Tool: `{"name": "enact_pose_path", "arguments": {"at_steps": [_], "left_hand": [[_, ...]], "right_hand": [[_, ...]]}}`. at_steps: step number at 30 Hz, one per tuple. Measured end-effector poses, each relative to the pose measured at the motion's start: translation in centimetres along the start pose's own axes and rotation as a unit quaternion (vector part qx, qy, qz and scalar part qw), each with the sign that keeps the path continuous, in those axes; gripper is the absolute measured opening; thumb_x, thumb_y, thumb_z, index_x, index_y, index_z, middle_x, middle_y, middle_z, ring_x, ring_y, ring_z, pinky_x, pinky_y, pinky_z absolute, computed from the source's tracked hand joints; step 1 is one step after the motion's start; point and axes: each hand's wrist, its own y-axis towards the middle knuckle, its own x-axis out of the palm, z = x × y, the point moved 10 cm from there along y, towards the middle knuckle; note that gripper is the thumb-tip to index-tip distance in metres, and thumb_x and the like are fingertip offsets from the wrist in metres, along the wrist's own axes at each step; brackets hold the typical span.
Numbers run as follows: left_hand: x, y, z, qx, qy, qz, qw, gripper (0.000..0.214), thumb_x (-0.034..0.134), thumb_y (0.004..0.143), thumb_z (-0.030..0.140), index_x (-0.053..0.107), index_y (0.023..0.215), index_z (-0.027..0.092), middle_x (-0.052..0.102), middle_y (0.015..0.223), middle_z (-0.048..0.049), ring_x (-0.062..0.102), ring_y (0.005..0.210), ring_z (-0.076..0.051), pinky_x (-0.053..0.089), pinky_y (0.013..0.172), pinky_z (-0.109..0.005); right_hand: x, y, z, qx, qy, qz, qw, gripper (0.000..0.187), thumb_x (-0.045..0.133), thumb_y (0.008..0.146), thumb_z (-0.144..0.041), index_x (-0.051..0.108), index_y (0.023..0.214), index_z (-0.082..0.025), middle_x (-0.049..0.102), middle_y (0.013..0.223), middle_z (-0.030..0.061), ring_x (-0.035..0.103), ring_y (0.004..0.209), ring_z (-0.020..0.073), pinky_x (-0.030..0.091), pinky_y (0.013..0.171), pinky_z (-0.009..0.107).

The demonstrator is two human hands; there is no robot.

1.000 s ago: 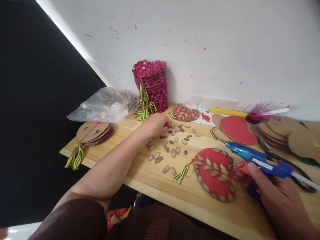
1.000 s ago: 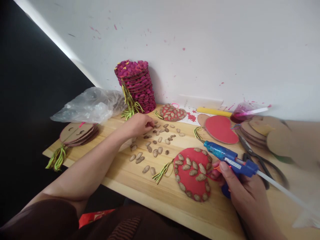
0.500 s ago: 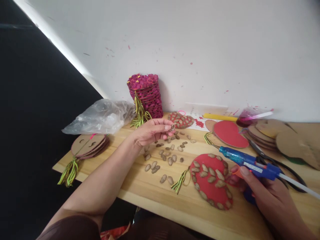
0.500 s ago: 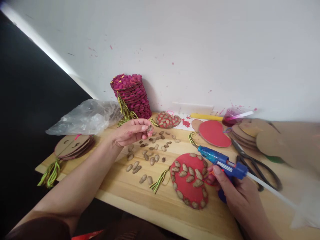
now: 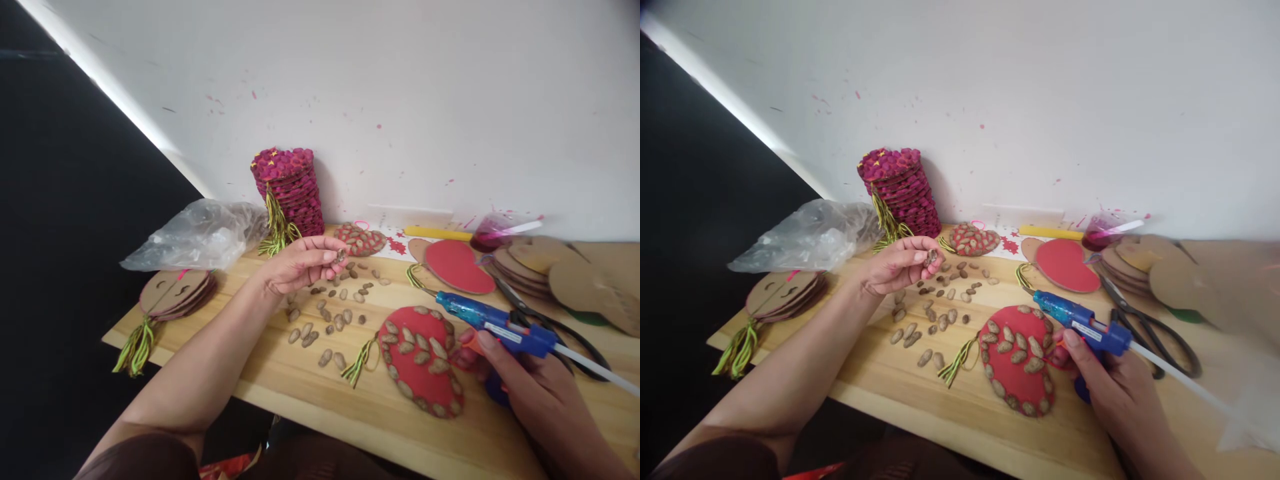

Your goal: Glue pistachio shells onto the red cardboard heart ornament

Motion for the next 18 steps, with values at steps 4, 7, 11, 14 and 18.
{"name": "enact_pose_path", "arguments": {"at_steps": [4, 7, 11, 14, 18], "left_hand": [[0.1, 0.0, -0.1, -0.002, 0.004, 0.003, 1.0, 0.027, 0.086, 0.069, 0.021, 0.075, 0.092, 0.012, 0.072, 0.079, -0.0052, 0.065, 0.064, -0.008, 0.054, 0.06, -0.016], [0.2, 0.0, 0.0, 0.007, 0.012, 0.014, 1.0, 0.026, 0.087, 0.068, 0.02, 0.073, 0.089, 0.012, 0.07, 0.077, -0.0043, 0.064, 0.062, -0.007, 0.053, 0.058, -0.015], [0.8, 0.0, -0.1, 0.011, 0.004, 0.018, 1.0, 0.027, 0.088, 0.067, 0.02, 0.07, 0.085, 0.012, 0.069, 0.077, -0.0032, 0.064, 0.063, -0.008, 0.052, 0.058, -0.015], [1.2, 0.1, -0.7, -0.004, 0.001, 0.012, 1.0, 0.027, 0.089, 0.067, 0.02, 0.068, 0.084, 0.013, 0.068, 0.078, -0.0026, 0.064, 0.063, -0.007, 0.052, 0.058, -0.015], [1.6, 0.0, -1.7, -0.03, 0.019, 0.008, 0.999, 0.029, 0.089, 0.067, 0.022, 0.068, 0.084, 0.011, 0.07, 0.077, -0.0034, 0.064, 0.062, -0.006, 0.052, 0.058, -0.014]], "right_hand": [[0.1, 0.0, 0.5, 0.0, 0.016, -0.003, 1.0, 0.042, 0.064, 0.079, -0.064, 0.072, 0.072, -0.024, 0.073, 0.069, 0.0104, 0.065, 0.06, 0.0273, 0.05, 0.054, 0.04], [0.2, 0.0, 0.2, -0.01, 0.022, -0.002, 1.0, 0.041, 0.064, 0.079, -0.064, 0.073, 0.074, -0.024, 0.072, 0.069, 0.0102, 0.064, 0.058, 0.027, 0.049, 0.052, 0.04], [0.4, -0.3, -0.6, 0.005, 0.088, 0.016, 0.996, 0.041, 0.068, 0.077, -0.063, 0.072, 0.08, -0.022, 0.072, 0.07, 0.0097, 0.067, 0.062, 0.0277, 0.051, 0.053, 0.038], [0.5, -0.7, -1.2, 0.018, 0.14, 0.034, 0.989, 0.042, 0.072, 0.073, -0.063, 0.07, 0.075, -0.021, 0.07, 0.068, 0.0086, 0.065, 0.057, 0.0251, 0.051, 0.05, 0.035], [0.6, -0.7, -1.9, 0.047, 0.23, 0.042, 0.971, 0.039, 0.074, 0.074, -0.06, 0.069, 0.075, -0.021, 0.068, 0.062, 0.0049, 0.064, 0.054, 0.0194, 0.05, 0.049, 0.028]]}}
